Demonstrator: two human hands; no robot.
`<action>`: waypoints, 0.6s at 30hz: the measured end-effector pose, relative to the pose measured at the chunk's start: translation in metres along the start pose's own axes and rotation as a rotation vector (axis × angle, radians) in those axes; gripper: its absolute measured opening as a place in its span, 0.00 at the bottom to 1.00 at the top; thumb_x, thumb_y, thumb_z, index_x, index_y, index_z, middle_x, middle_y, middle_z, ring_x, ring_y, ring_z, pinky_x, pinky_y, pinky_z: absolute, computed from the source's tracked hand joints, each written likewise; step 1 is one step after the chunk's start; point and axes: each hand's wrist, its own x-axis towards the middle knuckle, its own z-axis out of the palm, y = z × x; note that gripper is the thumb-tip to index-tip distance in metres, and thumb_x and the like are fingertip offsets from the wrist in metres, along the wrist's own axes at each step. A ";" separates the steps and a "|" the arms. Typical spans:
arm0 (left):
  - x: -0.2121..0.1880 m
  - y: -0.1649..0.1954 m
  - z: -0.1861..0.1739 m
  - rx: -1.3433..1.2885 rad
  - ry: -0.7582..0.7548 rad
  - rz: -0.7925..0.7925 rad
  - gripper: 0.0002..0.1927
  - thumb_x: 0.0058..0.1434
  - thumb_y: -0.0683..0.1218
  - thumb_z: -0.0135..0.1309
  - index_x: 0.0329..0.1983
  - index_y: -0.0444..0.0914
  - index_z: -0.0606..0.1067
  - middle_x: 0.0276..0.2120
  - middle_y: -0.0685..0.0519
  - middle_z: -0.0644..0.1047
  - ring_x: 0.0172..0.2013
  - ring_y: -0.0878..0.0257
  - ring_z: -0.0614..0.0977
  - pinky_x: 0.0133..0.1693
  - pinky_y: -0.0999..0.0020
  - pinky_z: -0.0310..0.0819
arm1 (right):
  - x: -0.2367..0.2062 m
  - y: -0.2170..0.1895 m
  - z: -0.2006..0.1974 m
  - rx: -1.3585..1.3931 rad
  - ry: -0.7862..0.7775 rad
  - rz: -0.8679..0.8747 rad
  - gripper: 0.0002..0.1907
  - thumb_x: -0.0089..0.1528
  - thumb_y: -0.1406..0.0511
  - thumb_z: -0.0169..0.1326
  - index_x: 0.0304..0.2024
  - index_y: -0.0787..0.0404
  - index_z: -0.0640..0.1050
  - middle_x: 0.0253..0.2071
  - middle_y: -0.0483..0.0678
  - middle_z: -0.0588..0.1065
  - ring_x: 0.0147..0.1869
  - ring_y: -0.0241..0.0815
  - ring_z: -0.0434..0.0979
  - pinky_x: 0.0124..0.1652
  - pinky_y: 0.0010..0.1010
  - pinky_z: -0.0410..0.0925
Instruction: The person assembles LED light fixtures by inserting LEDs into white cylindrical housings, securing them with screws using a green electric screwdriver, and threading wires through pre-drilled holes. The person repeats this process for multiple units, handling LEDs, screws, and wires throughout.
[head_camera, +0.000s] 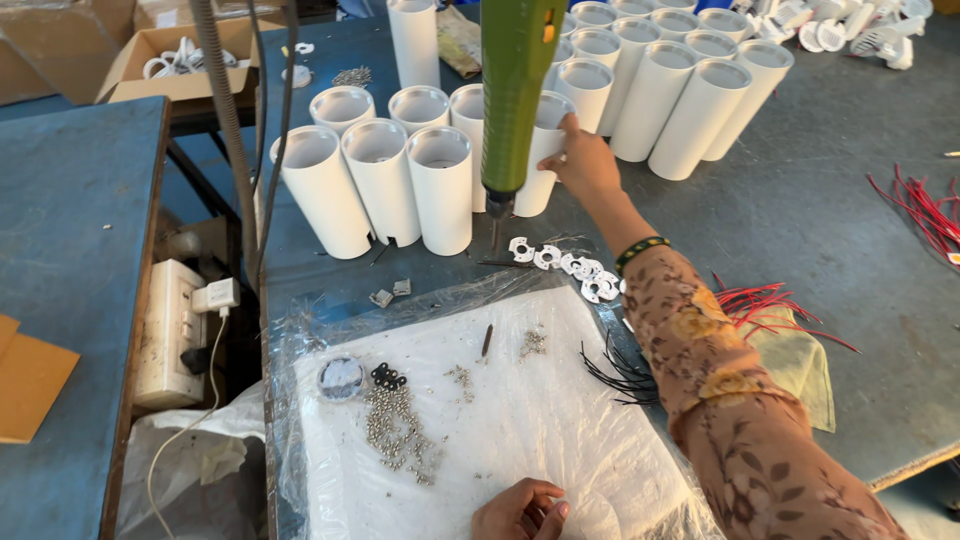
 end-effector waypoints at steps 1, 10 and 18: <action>0.001 -0.001 0.001 0.002 0.005 -0.003 0.10 0.56 0.46 0.67 0.40 0.40 0.85 0.21 0.58 0.82 0.20 0.76 0.80 0.26 0.80 0.74 | 0.001 0.000 0.002 -0.047 -0.017 0.026 0.33 0.53 0.59 0.70 0.55 0.63 0.69 0.41 0.61 0.79 0.48 0.63 0.80 0.45 0.51 0.71; 0.052 -0.007 -0.003 0.003 -0.403 0.159 0.18 0.66 0.54 0.65 0.50 0.38 0.76 0.27 0.56 0.79 0.28 0.71 0.80 0.37 0.75 0.78 | 0.016 -0.019 0.016 -0.116 -0.163 0.150 0.25 0.60 0.62 0.65 0.53 0.66 0.72 0.36 0.58 0.80 0.40 0.52 0.81 0.38 0.40 0.73; -0.025 0.011 -0.001 0.027 0.000 0.060 0.09 0.57 0.49 0.64 0.38 0.40 0.84 0.21 0.57 0.80 0.21 0.73 0.78 0.27 0.77 0.73 | 0.001 -0.036 -0.041 0.098 -0.111 0.175 0.23 0.61 0.65 0.64 0.53 0.71 0.72 0.30 0.55 0.79 0.31 0.43 0.82 0.29 0.31 0.74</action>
